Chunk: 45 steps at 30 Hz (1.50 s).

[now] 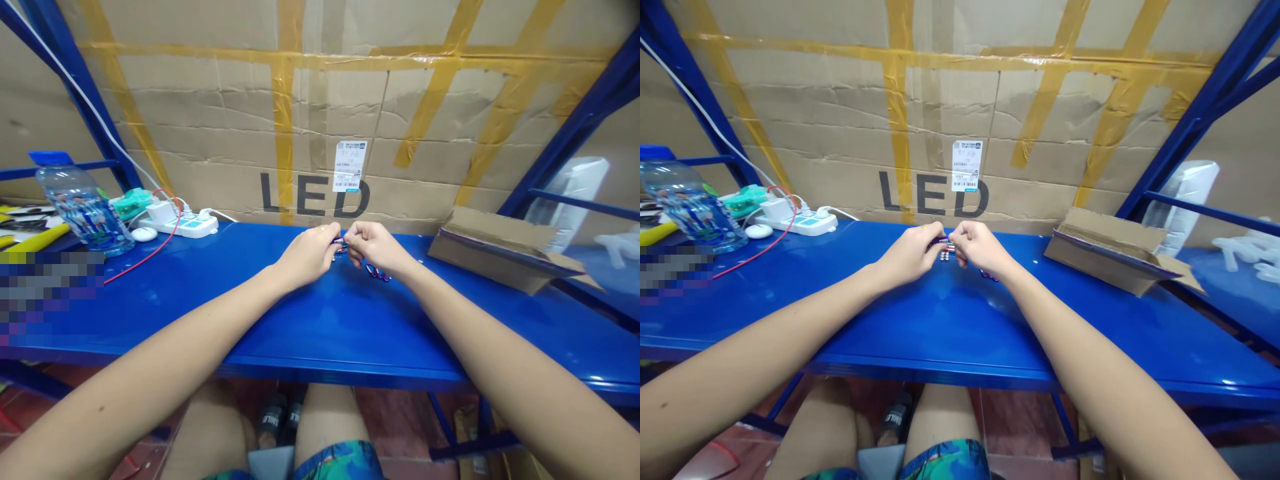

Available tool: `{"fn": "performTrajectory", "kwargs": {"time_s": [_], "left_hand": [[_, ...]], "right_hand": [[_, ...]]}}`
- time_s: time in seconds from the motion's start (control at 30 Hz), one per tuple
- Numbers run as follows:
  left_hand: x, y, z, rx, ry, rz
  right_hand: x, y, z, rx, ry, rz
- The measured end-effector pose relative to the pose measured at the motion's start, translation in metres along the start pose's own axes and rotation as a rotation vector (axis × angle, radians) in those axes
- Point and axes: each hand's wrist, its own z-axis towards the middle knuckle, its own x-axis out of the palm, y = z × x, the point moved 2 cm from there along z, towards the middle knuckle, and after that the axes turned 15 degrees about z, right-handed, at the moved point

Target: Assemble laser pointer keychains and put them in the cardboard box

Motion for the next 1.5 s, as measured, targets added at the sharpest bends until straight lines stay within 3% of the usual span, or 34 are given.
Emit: {"fn": "performTrajectory", "kwargs": {"time_s": [0.1,0.27,0.6,0.77,0.83,0.93,1.07,1.3,1.37,1.5], "left_hand": [[-0.001,-0.002,0.003,-0.046,-0.010,-0.041],[0.003,-0.001,0.006,-0.063,0.123,0.029],[0.006,0.002,-0.001,0.070,0.055,0.169],[0.008,0.001,0.004,-0.016,0.018,0.140],[0.008,-0.001,0.007,-0.084,-0.008,0.062],[0.006,-0.003,0.009,-0.148,-0.035,-0.007],[0.004,-0.001,0.007,-0.181,-0.020,-0.018],[0.005,-0.002,0.005,-0.167,-0.016,-0.028],[0.005,-0.003,0.006,-0.170,-0.011,-0.031],[0.005,0.000,0.006,-0.208,-0.012,-0.133]], "right_hand": [[0.001,0.000,0.001,-0.040,-0.023,-0.003],[0.001,-0.007,0.004,-0.038,-0.054,-0.038],[0.002,-0.009,0.002,0.011,-0.040,-0.056],[-0.003,-0.001,0.004,0.013,-0.060,-0.063],[-0.016,0.003,0.007,-0.007,-0.110,-0.181],[-0.039,0.007,0.009,0.016,-0.197,-0.601],[-0.052,0.001,0.007,0.295,0.031,-0.987],[-0.033,-0.002,0.000,0.425,0.159,-0.973],[-0.025,-0.004,-0.001,0.413,0.199,-0.897],[-0.017,-0.002,-0.001,0.226,0.265,-0.627]]}}
